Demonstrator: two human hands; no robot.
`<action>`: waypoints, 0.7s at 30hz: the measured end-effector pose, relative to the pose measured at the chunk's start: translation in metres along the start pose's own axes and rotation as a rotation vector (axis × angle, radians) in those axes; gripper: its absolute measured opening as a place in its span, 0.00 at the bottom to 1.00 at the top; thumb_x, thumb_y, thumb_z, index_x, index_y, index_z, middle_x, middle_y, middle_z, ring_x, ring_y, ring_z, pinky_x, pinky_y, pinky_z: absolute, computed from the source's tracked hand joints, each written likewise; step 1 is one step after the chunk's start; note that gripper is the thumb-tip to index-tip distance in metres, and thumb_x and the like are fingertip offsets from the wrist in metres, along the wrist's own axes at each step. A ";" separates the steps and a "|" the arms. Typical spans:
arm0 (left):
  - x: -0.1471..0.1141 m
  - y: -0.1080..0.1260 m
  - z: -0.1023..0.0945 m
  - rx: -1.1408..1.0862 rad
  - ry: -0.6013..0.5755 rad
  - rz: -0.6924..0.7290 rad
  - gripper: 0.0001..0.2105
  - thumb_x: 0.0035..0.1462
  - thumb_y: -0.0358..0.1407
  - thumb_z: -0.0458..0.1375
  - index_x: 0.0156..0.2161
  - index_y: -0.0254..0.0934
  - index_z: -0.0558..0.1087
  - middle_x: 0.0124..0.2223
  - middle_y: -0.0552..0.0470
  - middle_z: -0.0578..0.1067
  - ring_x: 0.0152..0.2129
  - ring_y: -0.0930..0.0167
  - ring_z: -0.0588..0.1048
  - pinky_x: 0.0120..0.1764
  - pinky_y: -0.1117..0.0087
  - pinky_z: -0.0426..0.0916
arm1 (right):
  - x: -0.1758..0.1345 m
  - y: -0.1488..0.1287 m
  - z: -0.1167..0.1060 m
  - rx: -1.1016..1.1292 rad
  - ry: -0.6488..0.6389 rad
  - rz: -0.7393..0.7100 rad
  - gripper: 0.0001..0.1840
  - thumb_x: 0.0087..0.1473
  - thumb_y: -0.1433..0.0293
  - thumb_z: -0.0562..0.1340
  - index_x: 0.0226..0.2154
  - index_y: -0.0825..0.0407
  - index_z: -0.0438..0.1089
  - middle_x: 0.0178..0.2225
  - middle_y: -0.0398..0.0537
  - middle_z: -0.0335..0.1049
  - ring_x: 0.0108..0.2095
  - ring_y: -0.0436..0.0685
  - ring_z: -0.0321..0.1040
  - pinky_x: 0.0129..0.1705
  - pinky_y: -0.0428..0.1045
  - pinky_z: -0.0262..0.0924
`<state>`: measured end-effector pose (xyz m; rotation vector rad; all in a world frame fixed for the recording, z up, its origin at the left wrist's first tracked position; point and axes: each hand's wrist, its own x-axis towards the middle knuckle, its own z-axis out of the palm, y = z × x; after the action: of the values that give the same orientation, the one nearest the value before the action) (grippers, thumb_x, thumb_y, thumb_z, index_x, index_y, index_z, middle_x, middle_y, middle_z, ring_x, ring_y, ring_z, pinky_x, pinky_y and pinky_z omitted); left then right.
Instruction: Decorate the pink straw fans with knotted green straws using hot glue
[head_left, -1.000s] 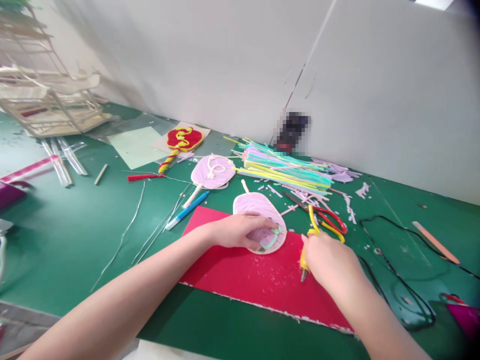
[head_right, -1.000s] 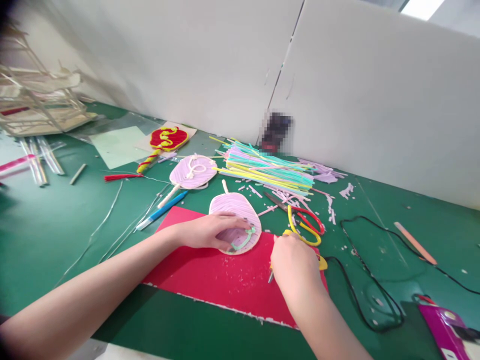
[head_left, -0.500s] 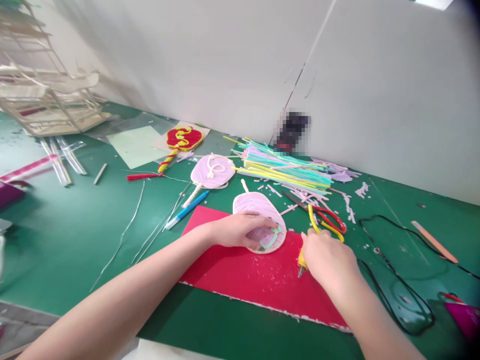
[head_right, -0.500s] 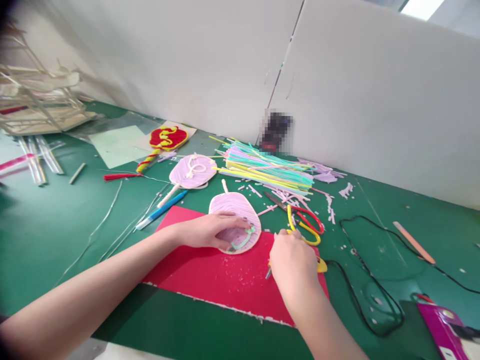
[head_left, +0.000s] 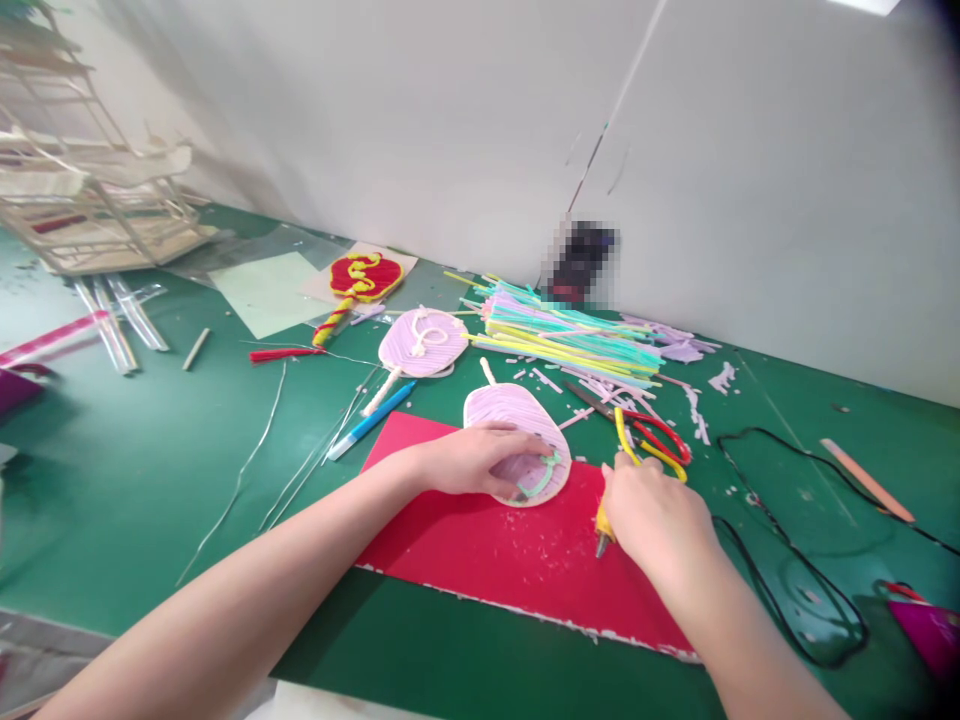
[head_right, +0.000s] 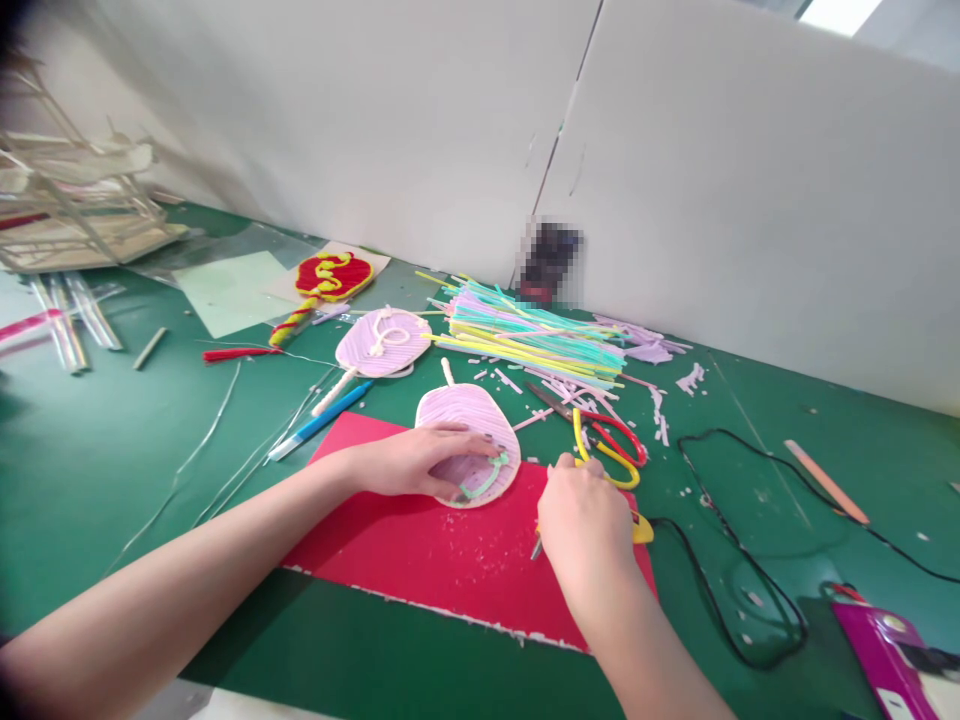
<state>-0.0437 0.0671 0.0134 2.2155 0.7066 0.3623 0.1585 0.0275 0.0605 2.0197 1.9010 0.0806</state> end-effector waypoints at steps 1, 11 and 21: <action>0.000 0.000 0.000 0.000 -0.002 -0.002 0.28 0.50 0.36 0.59 0.57 0.42 0.59 0.58 0.49 0.64 0.57 0.61 0.58 0.58 0.61 0.50 | 0.000 0.000 -0.002 0.003 -0.006 -0.001 0.17 0.59 0.72 0.46 0.38 0.62 0.67 0.33 0.63 0.69 0.28 0.58 0.73 0.27 0.48 0.62; 0.000 0.004 -0.003 -0.008 -0.023 -0.026 0.29 0.50 0.35 0.59 0.58 0.42 0.59 0.59 0.49 0.63 0.57 0.60 0.57 0.58 0.60 0.50 | 0.020 0.099 0.025 0.307 0.000 -0.244 0.21 0.57 0.64 0.49 0.52 0.43 0.64 0.47 0.50 0.71 0.44 0.60 0.69 0.39 0.51 0.63; -0.001 0.005 -0.004 -0.011 -0.046 -0.082 0.29 0.53 0.38 0.57 0.59 0.45 0.56 0.61 0.50 0.60 0.59 0.60 0.53 0.58 0.59 0.49 | 0.029 0.118 0.050 0.406 -0.034 -0.368 0.29 0.44 0.50 0.61 0.48 0.45 0.66 0.50 0.49 0.65 0.48 0.59 0.65 0.42 0.48 0.63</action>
<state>-0.0446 0.0658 0.0193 2.1701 0.7658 0.2734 0.2883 0.0411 0.0437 1.8394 2.3807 -0.4657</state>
